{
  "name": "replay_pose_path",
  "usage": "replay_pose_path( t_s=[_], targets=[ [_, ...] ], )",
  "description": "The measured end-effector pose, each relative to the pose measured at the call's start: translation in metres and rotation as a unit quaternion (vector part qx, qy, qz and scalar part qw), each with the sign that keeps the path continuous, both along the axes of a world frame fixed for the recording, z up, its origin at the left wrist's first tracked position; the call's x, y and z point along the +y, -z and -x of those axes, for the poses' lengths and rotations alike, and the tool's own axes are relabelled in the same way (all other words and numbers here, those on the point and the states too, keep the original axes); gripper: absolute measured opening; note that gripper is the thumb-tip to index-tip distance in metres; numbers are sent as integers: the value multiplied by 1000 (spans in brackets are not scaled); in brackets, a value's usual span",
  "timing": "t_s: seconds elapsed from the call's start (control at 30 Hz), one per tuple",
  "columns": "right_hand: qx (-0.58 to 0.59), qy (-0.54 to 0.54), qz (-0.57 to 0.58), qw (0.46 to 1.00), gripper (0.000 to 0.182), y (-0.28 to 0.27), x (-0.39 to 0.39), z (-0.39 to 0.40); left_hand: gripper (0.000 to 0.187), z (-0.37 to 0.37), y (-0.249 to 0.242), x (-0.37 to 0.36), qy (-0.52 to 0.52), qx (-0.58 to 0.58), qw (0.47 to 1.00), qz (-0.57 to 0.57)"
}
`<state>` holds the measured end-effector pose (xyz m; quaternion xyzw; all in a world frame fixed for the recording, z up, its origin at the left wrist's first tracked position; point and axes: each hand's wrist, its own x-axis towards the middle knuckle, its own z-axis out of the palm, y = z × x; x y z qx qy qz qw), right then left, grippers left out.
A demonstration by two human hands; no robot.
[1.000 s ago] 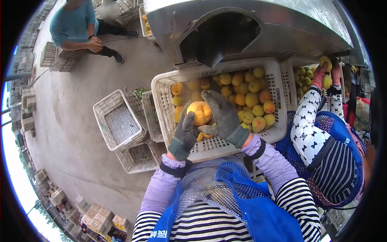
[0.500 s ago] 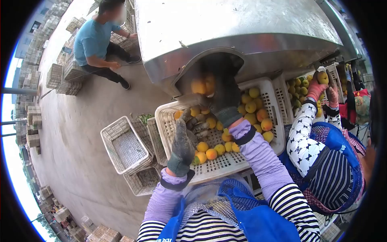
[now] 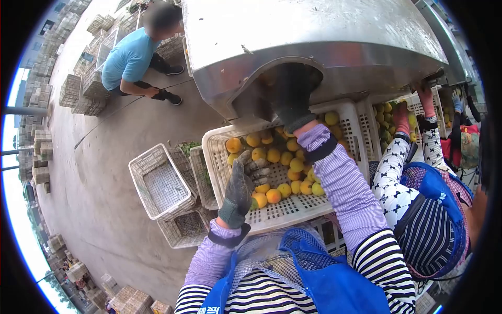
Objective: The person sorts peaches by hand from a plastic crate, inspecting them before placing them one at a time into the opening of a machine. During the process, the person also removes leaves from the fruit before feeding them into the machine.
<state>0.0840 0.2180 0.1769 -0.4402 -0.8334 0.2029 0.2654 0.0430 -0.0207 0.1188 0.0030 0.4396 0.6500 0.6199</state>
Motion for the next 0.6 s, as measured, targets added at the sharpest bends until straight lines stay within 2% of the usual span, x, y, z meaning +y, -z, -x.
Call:
replay_pose_path(
  t_s=[0.03,0.1,0.2,0.27,0.33,0.4,0.43,0.47,0.5,0.53,0.57,0.6],
  targets=[
    [15,1,67,998,48,-1,8,0,68,-1,1,1,-7,-4,1000,3],
    [14,-1,-18,1000,43,30,28,0,61,-1,4,-1,-42,-26,999,20],
    [137,5,-88,987,40,29,2,-16,55,5,39,-17,-111,25,989,96],
    [329,2,24,944,38,4,-39,-43,47,5,61,-18,-75,93,983,136],
    [86,-2,81,993,29,70,-55,-86,46,6,79,-3,-2,164,969,187],
    [-111,-1,242,964,19,143,-68,-112,61,5,138,17,113,245,946,178],
    [-146,-16,240,960,22,175,-76,-116,67,2,149,33,206,355,882,233],
    [-180,-30,235,955,24,207,-83,-119,74,-1,162,51,294,456,792,280],
    [-214,-47,229,949,27,237,-89,-119,79,-5,181,56,357,499,728,306],
    [-193,-53,179,963,32,267,-98,-119,85,-9,200,62,419,536,657,326],
    [-171,-58,128,975,36,296,-109,-117,89,-15,236,59,466,526,629,331],
    [-149,-63,79,984,41,315,-115,-112,85,-24,245,54,439,556,620,337]
  ],
)
